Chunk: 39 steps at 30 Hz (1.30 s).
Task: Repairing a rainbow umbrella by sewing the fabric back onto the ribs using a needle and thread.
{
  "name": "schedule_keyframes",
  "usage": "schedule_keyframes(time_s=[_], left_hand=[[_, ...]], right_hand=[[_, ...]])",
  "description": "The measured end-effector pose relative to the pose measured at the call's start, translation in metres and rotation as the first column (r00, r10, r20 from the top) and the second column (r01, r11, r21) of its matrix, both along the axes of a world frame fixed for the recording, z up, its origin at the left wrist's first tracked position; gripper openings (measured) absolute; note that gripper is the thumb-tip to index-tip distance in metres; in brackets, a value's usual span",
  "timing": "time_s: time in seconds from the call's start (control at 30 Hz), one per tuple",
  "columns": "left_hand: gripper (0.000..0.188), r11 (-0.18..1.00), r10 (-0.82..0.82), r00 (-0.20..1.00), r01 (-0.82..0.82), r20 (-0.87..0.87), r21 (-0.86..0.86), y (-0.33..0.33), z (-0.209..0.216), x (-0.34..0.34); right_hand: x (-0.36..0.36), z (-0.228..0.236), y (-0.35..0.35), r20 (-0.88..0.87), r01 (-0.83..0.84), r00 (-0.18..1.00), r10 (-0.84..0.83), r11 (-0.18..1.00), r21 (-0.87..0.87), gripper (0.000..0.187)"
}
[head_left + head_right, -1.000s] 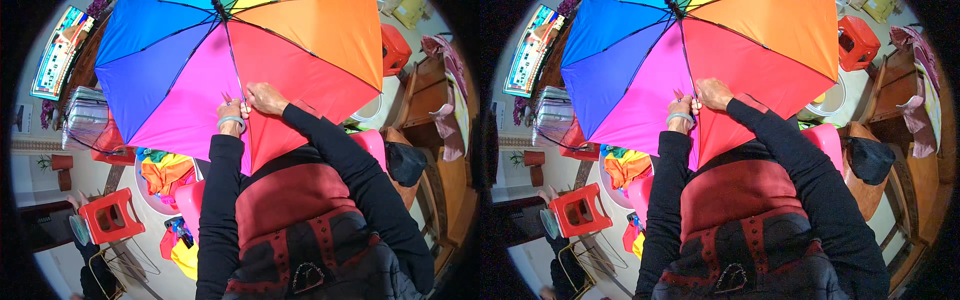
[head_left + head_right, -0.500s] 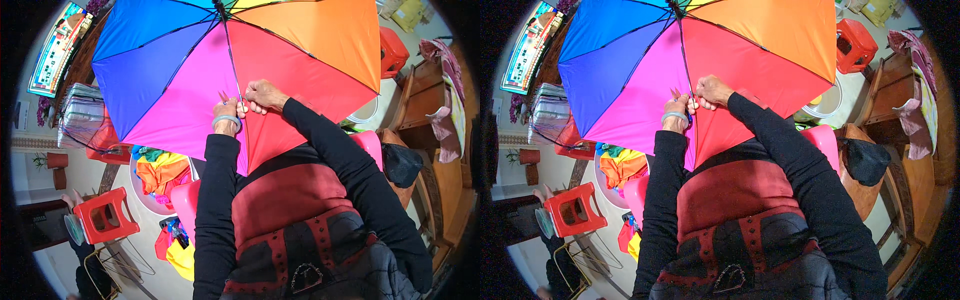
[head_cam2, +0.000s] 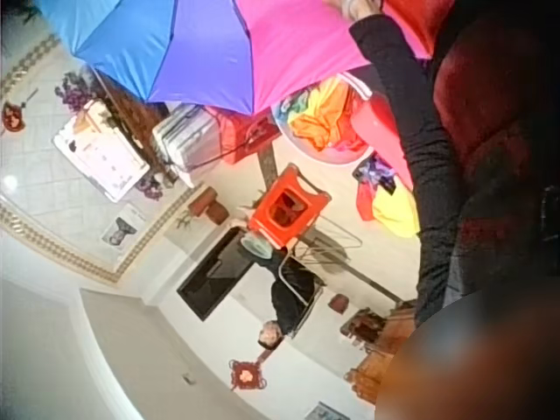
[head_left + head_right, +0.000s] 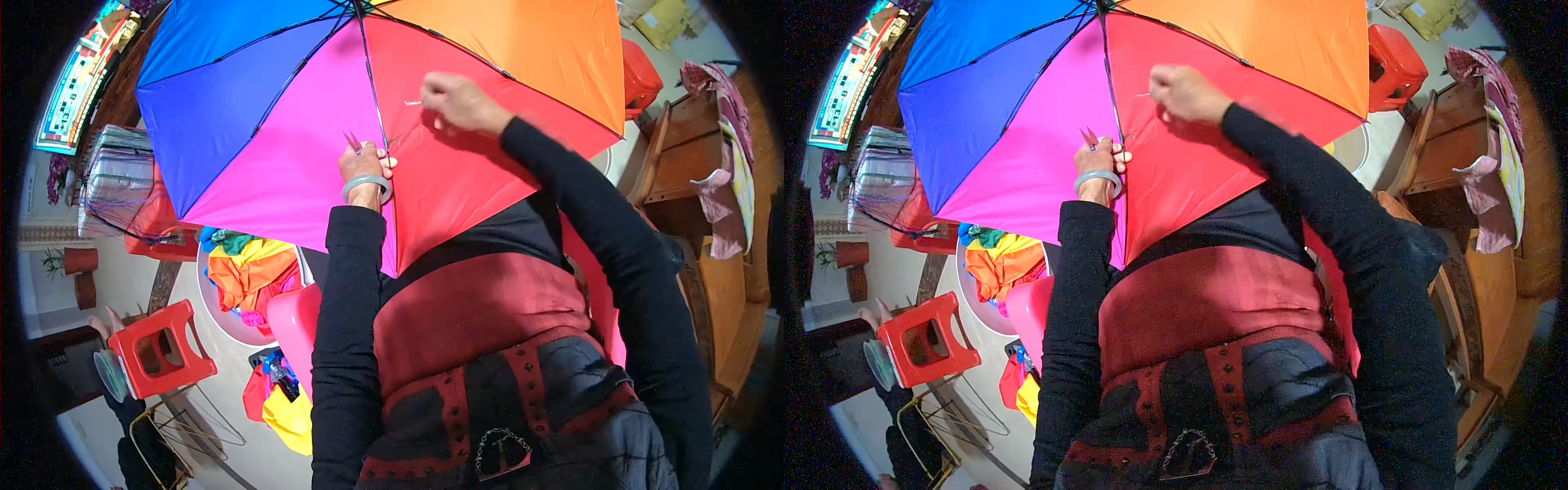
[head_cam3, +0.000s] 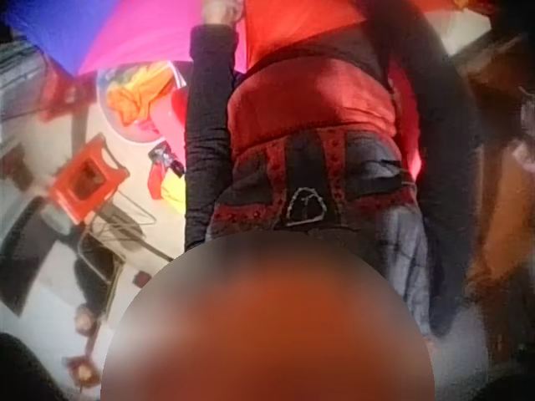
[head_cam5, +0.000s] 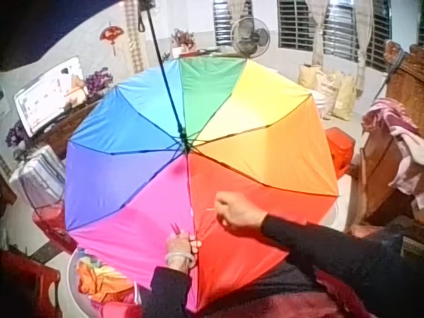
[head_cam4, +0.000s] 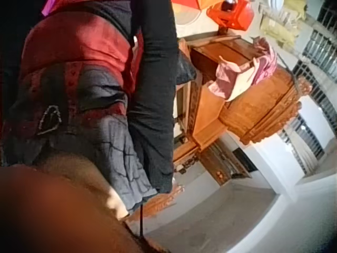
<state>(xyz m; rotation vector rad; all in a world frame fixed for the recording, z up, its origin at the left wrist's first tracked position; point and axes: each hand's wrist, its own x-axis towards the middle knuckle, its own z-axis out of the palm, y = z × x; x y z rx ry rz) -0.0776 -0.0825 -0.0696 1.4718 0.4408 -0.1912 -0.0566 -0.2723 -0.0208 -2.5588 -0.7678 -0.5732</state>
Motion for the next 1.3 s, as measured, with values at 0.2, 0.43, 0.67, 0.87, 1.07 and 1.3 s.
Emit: schedule_keyframes(time_s=[0.2,0.43,0.67,0.87,1.07,1.3], left_hand=[[0.009,0.996,0.018,0.999,-0.021,-0.029,-0.091,-0.001,0.003,0.001],[0.013,0.953,-0.254,0.967,0.244,0.032,0.177,0.004,0.016,-0.005],[0.015,0.865,-0.235,0.962,0.141,0.14,0.482,0.014,0.02,-0.002],[0.013,0.754,-0.341,0.894,0.076,0.29,0.652,0.018,0.001,0.002],[0.013,0.667,-0.436,0.781,-0.053,0.448,0.743,0.026,-0.004,0.008],[0.017,0.848,-0.441,0.801,0.224,0.406,0.481,0.017,-0.001,0.009]], right_hand=[[-0.055,0.093,-0.019,-0.497,0.351,0.717,0.488,0.364,0.863,0.013],[-0.089,0.113,-0.056,-0.404,0.227,0.888,0.217,0.557,0.799,0.014],[-0.09,0.117,-0.064,-0.37,0.229,0.914,0.166,0.542,0.809,0.014],[-0.078,0.138,-0.058,-0.353,0.192,0.912,0.209,0.544,0.817,0.014],[-0.07,0.159,-0.053,-0.298,0.162,0.943,0.147,0.582,0.797,0.014],[-0.067,0.186,-0.035,-0.282,0.112,0.933,0.221,0.568,0.815,0.011]])
